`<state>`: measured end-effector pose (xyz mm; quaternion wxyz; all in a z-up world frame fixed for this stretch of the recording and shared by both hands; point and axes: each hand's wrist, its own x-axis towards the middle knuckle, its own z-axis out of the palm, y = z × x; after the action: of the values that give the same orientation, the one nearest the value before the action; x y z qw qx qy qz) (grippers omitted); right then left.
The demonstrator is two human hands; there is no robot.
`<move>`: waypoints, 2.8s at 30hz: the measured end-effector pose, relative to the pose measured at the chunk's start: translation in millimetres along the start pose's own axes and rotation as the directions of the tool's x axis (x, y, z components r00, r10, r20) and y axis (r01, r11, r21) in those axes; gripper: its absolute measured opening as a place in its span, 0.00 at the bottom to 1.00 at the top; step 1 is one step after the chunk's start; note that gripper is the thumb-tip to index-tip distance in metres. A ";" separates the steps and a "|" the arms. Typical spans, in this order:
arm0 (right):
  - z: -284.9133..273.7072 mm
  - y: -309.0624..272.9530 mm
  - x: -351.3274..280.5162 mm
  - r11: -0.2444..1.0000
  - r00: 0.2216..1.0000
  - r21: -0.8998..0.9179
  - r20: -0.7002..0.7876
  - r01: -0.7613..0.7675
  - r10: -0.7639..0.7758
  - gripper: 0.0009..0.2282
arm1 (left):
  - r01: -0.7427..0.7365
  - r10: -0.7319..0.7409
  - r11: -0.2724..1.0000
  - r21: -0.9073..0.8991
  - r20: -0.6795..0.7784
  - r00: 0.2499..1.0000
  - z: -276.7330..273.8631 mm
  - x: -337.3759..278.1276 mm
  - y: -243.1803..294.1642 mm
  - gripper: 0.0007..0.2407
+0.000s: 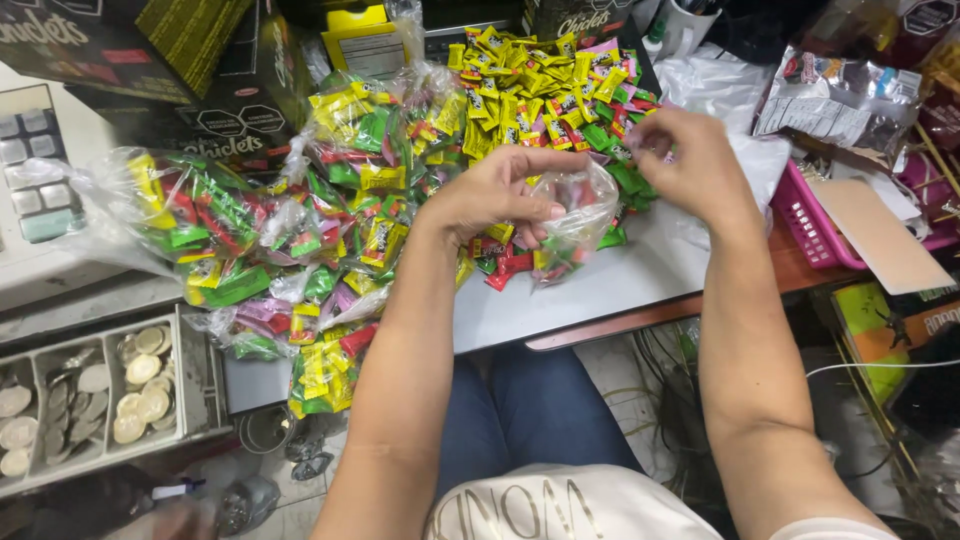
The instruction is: Bagging small candies from a large pile into individual plastic bags at a checkout counter
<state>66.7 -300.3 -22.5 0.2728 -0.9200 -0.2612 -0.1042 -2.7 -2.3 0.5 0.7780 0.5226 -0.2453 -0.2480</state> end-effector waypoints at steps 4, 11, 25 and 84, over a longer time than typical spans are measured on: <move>-26.5 -78.7 -12.5 0.803 0.990 0.596 -0.106 -0.012 0.094 0.16 | -0.003 0.003 1.000 -0.003 0.010 1.000 -1.4 3.0 -7.4 0.28; -28.3 -99.5 -9.8 0.854 0.990 0.504 -0.114 0.127 -0.079 0.16 | 0.009 -0.009 1.000 0.013 -0.001 1.000 -6.7 6.4 -11.7 0.29; 11.1 -14.0 -32.9 0.942 0.964 -0.214 -0.113 -0.259 0.240 0.08 | -0.038 0.038 0.999 -0.004 0.014 0.999 4.1 -0.4 3.2 0.29; -68.3 -156.5 -97.3 0.877 0.831 0.090 -0.379 0.471 -0.408 0.06 | 0.003 0.027 0.994 -0.109 0.275 0.961 25.8 -6.3 8.2 0.28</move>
<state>-102.7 -267.7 71.7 0.3648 -0.7732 -0.4222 -0.3015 -22.9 -13.4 16.0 0.7649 0.4383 -0.3408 -0.3265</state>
